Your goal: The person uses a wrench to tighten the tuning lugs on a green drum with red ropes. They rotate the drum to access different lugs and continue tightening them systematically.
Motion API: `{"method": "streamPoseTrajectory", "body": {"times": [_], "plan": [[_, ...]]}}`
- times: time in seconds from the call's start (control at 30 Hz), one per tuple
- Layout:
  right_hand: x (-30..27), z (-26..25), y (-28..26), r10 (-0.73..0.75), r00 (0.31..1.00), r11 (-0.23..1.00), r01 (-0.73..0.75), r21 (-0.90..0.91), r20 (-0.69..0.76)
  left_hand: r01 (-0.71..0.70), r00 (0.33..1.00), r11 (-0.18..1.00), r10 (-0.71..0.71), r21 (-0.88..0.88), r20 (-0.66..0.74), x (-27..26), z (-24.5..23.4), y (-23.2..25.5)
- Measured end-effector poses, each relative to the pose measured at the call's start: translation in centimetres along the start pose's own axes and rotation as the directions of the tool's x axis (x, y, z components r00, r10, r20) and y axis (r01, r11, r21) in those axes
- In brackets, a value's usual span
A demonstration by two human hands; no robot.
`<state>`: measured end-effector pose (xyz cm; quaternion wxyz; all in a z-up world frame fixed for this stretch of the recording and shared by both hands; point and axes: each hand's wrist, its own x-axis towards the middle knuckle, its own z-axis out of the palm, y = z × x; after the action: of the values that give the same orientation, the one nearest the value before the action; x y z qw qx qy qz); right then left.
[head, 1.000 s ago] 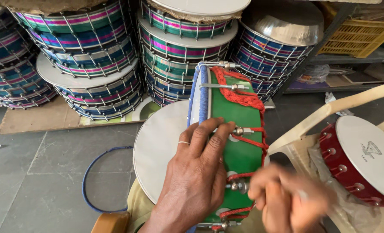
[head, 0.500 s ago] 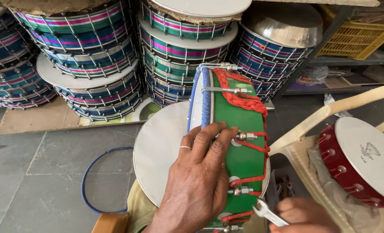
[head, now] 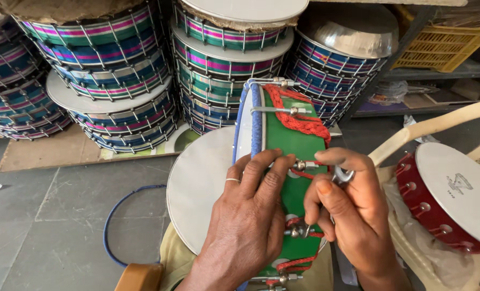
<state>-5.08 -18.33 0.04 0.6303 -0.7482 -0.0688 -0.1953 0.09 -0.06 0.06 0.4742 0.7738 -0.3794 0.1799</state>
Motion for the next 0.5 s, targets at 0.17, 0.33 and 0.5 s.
{"method": "streamPoseTrajectory", "body": {"times": [0.17, 0.33, 0.5], "plan": [[-0.8, -1.3, 1.1, -0.295, 0.881, 0.879, 0.402, 0.257, -0.371, -0.021, 0.999, 0.999, 0.022, 0.028, -0.039, -1.2, -1.0, -0.4], [-0.4, -7.8, 7.1, -0.342, 0.785, 0.875, 0.467, 0.13, -0.516, 0.01, 0.999, 0.999, -0.009, 0.037, -0.03, -3.2, -2.5, -1.2], [2.7, -11.2, 21.6, -0.001, 0.874, 0.911, 0.201, 0.36, -0.486, -0.062, 0.993, 0.995, 0.069, 0.073, -0.099, -5.4, -1.9, -2.0]]}}
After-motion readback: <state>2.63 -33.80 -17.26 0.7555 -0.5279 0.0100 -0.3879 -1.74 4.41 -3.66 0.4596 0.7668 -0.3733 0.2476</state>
